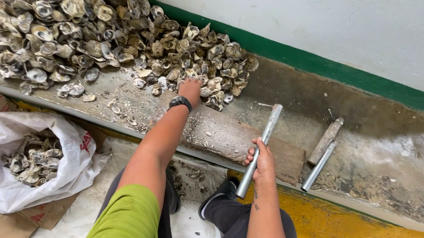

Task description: Opening oyster shells using a metal tool.

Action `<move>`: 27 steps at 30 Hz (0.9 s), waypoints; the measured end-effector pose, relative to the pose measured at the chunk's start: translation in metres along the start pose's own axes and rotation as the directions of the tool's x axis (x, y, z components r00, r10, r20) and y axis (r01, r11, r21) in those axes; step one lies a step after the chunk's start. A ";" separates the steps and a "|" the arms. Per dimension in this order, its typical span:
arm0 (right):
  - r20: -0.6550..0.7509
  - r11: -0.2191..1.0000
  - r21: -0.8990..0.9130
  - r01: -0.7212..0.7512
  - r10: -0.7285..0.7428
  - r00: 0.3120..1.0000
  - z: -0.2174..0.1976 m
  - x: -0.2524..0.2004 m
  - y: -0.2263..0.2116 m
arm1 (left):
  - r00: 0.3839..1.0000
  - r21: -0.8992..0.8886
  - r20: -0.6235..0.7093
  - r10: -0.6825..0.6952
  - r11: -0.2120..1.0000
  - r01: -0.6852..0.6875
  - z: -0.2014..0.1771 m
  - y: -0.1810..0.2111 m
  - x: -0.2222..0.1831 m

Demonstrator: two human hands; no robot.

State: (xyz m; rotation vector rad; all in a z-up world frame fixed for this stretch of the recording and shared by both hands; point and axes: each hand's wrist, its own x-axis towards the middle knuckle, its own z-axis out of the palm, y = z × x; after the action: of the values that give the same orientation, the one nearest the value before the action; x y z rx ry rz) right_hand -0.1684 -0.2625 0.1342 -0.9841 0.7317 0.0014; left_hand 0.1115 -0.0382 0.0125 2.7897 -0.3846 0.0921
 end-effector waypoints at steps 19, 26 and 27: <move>0.029 0.999 -0.022 -0.029 0.029 0.999 -0.006 0.013 0.007 | 0.977 -0.309 -0.134 -0.167 0.944 0.119 0.004 0.018 0.027; 0.233 0.980 -0.146 0.136 -0.100 0.967 0.020 -0.012 0.009 | 0.959 -0.873 0.154 -0.238 0.422 0.245 -0.021 0.027 -0.069; 0.197 0.929 -0.319 0.188 -0.129 0.972 0.023 -0.013 0.015 | 0.963 -0.836 0.155 -0.218 0.491 0.246 -0.025 0.028 -0.092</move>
State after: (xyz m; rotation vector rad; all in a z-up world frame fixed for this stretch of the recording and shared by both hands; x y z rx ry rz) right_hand -0.1696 -0.2324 0.1382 -1.3520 0.4975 0.0715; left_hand 0.0147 -0.0323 0.0348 1.8039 -0.0065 -0.1687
